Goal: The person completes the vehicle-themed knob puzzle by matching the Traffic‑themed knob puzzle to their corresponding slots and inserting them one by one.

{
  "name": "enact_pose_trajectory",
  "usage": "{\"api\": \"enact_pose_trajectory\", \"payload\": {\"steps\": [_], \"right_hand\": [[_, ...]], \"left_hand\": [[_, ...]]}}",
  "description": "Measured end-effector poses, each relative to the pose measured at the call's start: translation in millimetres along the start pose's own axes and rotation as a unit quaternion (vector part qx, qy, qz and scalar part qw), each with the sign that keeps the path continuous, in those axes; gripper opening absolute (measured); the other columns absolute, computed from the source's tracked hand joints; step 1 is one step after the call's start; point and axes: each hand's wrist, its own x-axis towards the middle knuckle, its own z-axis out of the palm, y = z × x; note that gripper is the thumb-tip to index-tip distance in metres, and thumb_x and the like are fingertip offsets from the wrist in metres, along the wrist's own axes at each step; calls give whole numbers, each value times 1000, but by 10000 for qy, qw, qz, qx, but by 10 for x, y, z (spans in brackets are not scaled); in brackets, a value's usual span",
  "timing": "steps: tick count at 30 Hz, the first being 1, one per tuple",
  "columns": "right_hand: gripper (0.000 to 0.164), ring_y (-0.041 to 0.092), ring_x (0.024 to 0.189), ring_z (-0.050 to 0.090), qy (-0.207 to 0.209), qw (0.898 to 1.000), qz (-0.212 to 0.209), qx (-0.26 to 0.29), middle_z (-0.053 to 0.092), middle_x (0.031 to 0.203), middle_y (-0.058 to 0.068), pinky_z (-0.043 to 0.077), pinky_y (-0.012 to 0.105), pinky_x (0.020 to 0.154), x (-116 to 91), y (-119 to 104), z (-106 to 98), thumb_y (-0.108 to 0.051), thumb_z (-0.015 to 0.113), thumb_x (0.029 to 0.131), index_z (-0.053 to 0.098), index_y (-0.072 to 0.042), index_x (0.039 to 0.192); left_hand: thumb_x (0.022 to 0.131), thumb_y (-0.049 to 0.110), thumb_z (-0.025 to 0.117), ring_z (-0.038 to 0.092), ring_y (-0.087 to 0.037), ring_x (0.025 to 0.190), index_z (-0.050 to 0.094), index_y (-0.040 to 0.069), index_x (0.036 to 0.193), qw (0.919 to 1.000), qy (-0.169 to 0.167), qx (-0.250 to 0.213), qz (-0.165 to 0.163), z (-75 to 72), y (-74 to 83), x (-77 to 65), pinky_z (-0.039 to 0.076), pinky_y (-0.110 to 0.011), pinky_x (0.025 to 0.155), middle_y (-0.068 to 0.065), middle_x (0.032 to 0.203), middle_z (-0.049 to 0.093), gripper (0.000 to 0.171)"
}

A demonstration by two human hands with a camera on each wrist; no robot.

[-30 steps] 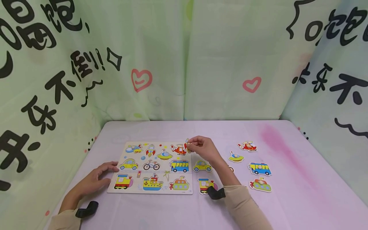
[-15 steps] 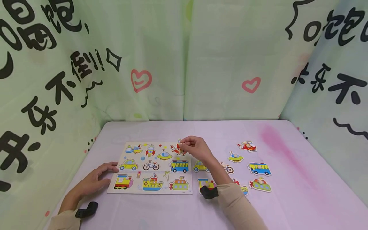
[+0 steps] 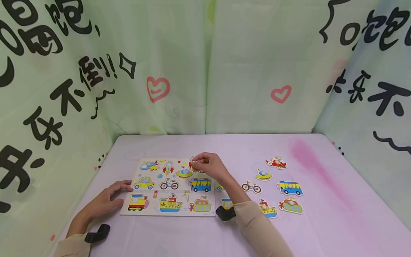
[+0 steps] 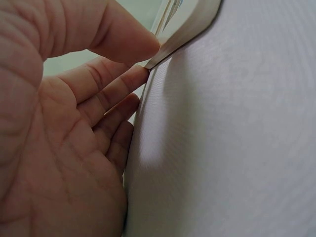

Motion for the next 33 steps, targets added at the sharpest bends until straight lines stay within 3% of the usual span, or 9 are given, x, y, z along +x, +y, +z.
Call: {"api": "enact_pose_trajectory", "payload": {"steps": [10,15,27,33], "right_hand": [[17,36,93,68,-201,9998,-41,-64,74,89,3,56,41,87,61,-35,147,-20,71,95,71,-6,106],[17,31,89,68,-310,9994,-62,-111,74,89,3,53,36,80,96,-36,211,-20,72,95,71,-6,104],[16,26,84,71,-451,9988,-77,-186,73,85,2,58,36,81,195,-67,397,-21,73,94,72,-7,103],[17,17,77,67,-521,9983,-114,-242,72,85,2,55,29,74,234,-132,487,-20,73,94,72,-6,103]], "left_hand": [[84,-3,63,33,-49,146,66,12,116,10000,-24,-33,-12,-1,5,-7,25,-70,116,-20,151,49,35],[85,-4,62,34,-49,145,65,12,116,10000,-32,-15,46,-3,-11,-2,27,-69,116,-20,151,49,36],[84,-4,62,34,-49,146,66,12,116,10000,-5,-35,22,-6,0,-1,26,-69,116,-20,151,49,36],[85,-4,61,32,-49,146,65,12,116,10000,-49,-32,-64,-2,3,9,25,-69,116,-21,152,48,35]]}}
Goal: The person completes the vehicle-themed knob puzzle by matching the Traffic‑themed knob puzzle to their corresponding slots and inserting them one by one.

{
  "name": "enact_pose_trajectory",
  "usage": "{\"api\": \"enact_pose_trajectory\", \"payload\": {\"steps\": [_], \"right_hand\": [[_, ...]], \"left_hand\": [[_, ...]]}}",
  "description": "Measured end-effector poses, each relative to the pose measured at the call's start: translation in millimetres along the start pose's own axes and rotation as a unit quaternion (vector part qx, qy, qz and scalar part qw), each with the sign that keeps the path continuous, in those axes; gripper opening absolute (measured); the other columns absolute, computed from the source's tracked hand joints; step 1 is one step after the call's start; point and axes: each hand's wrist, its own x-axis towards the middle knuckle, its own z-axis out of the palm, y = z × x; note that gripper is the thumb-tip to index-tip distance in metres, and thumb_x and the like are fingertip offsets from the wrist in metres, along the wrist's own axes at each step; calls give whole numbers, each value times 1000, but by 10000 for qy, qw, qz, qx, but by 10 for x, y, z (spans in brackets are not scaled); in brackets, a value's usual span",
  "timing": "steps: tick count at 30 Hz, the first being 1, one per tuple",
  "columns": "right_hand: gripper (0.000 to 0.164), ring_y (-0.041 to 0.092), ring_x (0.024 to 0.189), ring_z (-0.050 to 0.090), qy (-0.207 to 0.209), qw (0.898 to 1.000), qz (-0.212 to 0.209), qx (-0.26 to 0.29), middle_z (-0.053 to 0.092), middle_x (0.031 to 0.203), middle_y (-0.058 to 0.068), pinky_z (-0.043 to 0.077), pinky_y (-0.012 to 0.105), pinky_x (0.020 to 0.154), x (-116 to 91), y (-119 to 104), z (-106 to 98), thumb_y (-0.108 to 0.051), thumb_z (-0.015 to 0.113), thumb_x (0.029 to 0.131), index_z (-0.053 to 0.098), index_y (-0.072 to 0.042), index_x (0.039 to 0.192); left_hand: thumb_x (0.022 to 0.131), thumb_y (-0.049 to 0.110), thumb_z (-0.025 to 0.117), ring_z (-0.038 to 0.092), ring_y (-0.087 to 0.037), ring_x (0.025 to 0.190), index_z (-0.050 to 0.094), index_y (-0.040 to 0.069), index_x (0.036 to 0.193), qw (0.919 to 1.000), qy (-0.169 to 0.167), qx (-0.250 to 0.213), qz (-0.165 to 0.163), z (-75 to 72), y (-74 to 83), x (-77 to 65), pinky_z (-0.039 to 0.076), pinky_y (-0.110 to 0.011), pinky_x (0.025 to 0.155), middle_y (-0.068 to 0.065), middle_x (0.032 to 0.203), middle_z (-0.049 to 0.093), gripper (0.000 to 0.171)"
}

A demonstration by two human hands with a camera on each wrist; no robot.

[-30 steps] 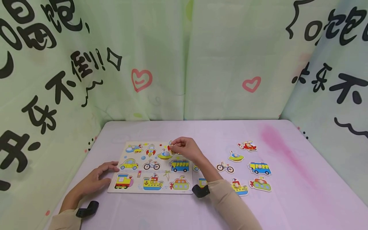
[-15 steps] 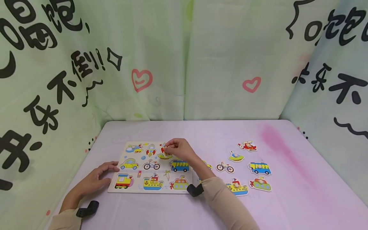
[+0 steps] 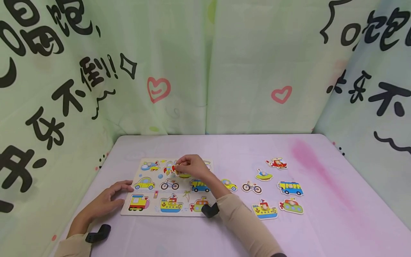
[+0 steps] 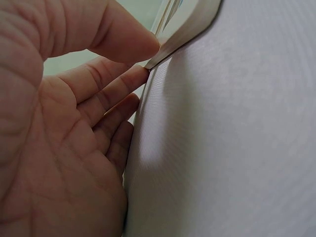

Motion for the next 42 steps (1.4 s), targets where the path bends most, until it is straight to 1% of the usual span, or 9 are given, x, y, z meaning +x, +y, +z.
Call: {"api": "enact_pose_trajectory", "payload": {"steps": [2,5,9,12,17,25,29,35,42], "right_hand": [[17,16,77,66,-38,10000,-39,35,72,84,2,55,27,73,17,-16,26,-19,73,94,72,-5,103],[16,19,77,66,-68,9999,-65,44,70,83,2,54,27,72,47,-31,59,-18,73,94,72,-5,103],[17,19,77,64,-37,9999,-69,-105,69,83,2,50,25,68,102,-26,96,-21,74,93,72,-6,101],[17,18,76,64,-18,9996,-49,-262,69,83,2,49,24,66,139,-18,123,-22,74,93,72,-7,101],[17,19,78,66,4,9992,40,-398,70,83,1,49,24,67,185,-23,167,-23,74,93,73,-8,102],[17,14,73,61,48,9985,-28,-541,69,81,1,48,22,64,234,-45,235,-22,74,92,73,-6,99],[16,14,73,57,57,9976,6,-685,68,83,1,46,22,64,256,-64,258,-22,75,92,73,-7,98],[14,13,72,57,-3,9974,-50,-721,68,82,1,46,22,64,310,-57,293,-19,75,92,72,-6,96],[15,13,72,56,-7,9937,-56,-1117,66,81,1,46,21,65,385,-34,341,-20,76,91,71,-7,93]], "left_hand": [[85,-3,61,32,-49,146,65,12,117,10000,-22,19,-33,3,1,6,24,-69,116,-21,152,48,35],[86,-2,60,31,-49,147,65,12,117,10000,-28,16,-94,10,7,10,24,-70,117,-20,153,47,35],[86,-2,61,31,-48,147,66,12,117,9999,-10,23,-105,7,18,7,24,-69,117,-20,153,47,35],[86,-2,61,32,-48,146,65,11,118,10000,-17,21,-32,-1,21,3,25,-69,117,-20,152,48,35],[85,-3,61,33,-48,146,65,10,118,10000,-33,15,76,-9,18,0,25,-69,116,-21,151,48,36],[85,-2,62,33,-48,146,65,11,118,10000,-25,60,46,-4,9,-2,26,-69,116,-20,152,48,36],[85,-2,62,32,-48,146,65,12,118,10000,-16,51,47,-4,6,-3,25,-70,116,-20,152,48,36],[85,-2,62,31,-47,147,66,11,119,10000,-7,19,-10,-8,19,-12,24,-70,117,-19,153,48,37],[85,-2,62,32,-47,146,66,11,119,10000,-27,39,-25,-11,21,-15,25,-69,116,-20,152,48,36]]}}
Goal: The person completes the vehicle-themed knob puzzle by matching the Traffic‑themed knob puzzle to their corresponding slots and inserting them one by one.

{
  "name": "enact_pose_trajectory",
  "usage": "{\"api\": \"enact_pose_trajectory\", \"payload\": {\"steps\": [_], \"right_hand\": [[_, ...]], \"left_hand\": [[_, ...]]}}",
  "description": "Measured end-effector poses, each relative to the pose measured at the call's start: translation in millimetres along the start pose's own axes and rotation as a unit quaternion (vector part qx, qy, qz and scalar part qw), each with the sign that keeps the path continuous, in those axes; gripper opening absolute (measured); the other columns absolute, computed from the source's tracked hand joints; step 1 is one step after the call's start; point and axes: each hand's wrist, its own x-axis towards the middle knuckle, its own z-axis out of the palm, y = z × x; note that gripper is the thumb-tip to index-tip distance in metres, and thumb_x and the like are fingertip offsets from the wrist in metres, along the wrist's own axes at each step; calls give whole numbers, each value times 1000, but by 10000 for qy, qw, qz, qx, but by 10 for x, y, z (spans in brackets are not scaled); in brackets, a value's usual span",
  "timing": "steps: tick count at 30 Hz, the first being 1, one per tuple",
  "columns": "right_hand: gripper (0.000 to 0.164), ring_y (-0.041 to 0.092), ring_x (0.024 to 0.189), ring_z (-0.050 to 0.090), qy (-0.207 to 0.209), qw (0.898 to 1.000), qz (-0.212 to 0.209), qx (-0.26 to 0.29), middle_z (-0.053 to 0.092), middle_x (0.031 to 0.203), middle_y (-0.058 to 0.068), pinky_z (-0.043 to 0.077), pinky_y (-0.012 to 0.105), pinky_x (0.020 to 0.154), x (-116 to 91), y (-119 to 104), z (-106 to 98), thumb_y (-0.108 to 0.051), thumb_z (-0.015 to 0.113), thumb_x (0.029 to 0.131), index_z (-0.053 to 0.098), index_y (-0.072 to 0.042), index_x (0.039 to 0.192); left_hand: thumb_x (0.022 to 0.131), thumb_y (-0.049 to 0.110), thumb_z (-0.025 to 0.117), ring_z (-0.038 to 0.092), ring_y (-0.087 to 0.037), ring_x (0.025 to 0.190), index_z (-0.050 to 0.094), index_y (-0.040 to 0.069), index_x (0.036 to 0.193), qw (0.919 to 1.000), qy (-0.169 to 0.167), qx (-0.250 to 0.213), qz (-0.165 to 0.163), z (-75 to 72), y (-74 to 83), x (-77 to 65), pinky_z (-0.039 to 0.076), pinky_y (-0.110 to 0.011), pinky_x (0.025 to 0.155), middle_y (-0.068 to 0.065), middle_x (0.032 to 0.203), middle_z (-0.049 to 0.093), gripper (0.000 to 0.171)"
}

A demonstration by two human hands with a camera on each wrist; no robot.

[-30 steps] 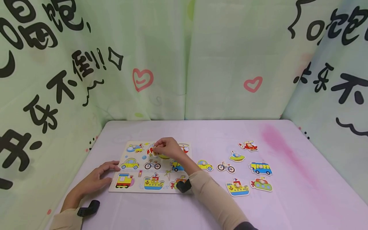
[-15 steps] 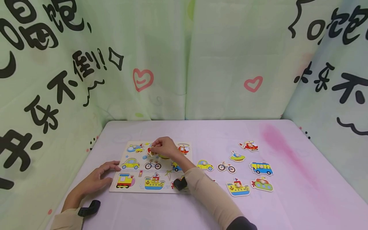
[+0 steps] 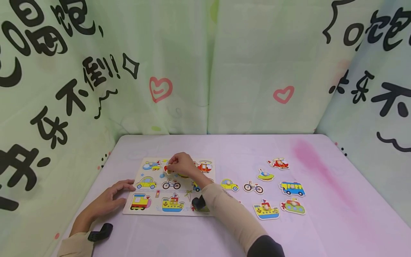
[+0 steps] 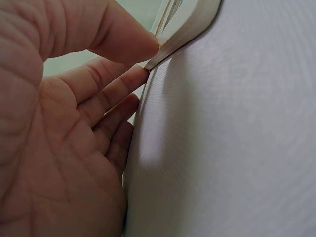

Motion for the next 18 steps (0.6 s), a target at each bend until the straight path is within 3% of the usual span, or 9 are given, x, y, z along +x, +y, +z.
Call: {"api": "enact_pose_trajectory", "payload": {"steps": [10,18], "right_hand": [[14,13,71,53,2,9986,-37,-535,63,79,0,42,21,61,83,-2,72,-20,76,90,70,-8,91],[13,14,73,54,32,9969,47,-782,62,79,0,42,23,63,114,0,92,-20,76,90,69,-9,89]], "left_hand": [[86,-2,61,33,-48,146,65,11,118,10000,21,27,87,-4,-25,13,25,-69,116,-20,151,49,35],[87,-2,59,31,-47,147,65,12,118,9999,-2,-64,-90,25,-36,33,24,-69,117,-20,153,47,35]]}}
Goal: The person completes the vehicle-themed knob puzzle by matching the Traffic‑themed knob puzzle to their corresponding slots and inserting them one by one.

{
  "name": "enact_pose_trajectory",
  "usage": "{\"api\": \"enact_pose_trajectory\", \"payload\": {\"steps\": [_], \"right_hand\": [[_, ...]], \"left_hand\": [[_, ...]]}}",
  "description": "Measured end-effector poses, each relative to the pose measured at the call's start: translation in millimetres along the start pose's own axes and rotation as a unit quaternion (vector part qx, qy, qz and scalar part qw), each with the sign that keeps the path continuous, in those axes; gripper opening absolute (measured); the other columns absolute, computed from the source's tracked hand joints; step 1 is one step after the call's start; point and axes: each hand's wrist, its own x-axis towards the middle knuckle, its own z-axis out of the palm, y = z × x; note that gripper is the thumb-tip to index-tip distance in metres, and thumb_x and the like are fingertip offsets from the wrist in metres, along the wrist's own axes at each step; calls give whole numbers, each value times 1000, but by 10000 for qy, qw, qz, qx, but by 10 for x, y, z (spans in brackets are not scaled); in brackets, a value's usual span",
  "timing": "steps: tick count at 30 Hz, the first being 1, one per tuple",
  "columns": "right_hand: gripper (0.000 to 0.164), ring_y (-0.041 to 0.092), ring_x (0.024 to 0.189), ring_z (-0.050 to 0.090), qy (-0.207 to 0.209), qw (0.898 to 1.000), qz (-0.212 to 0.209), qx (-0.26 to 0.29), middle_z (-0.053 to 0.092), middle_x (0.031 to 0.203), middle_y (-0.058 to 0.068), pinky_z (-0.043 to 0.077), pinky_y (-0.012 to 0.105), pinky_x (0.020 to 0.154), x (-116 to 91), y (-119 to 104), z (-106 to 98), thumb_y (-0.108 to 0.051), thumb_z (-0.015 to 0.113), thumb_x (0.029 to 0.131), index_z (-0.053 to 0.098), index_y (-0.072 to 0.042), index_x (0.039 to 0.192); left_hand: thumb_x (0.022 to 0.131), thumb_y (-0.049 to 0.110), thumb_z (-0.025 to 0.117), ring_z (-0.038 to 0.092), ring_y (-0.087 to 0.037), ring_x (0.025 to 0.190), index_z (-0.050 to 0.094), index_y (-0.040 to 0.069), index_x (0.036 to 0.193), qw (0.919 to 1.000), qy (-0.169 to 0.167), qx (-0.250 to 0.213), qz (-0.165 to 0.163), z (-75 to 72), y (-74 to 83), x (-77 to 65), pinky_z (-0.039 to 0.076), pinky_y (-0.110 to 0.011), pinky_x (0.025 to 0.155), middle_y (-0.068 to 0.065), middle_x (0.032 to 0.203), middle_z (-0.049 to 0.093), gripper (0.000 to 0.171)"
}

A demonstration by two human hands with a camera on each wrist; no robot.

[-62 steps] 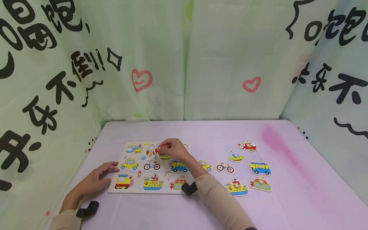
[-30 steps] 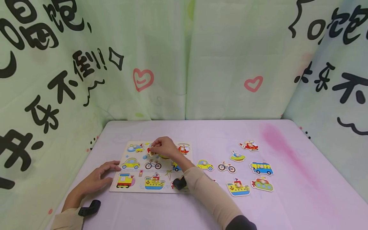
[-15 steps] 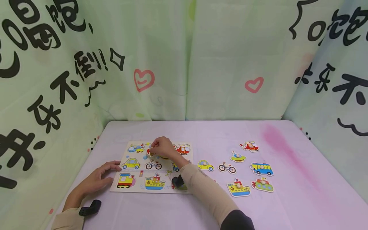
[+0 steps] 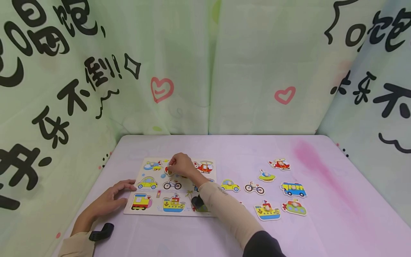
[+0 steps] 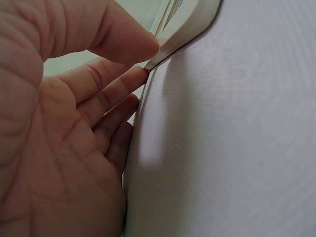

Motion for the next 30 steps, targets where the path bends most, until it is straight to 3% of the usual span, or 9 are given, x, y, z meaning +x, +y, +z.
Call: {"api": "enact_pose_trajectory", "payload": {"steps": [15,30], "right_hand": [[15,14,74,54,98,9996,-4,-247,64,82,1,42,23,64,30,48,18,-23,76,90,70,-9,90],[22,15,77,58,430,9987,-79,254,68,84,1,47,26,69,-134,39,-89,-28,72,94,74,-8,103]], "left_hand": [[85,-2,61,32,-47,147,66,12,118,9998,28,110,135,-18,1,-17,25,-69,116,-18,152,49,36],[85,-2,61,34,-47,146,66,12,117,9998,54,97,139,-9,1,-8,26,-68,116,-19,152,49,35]]}}
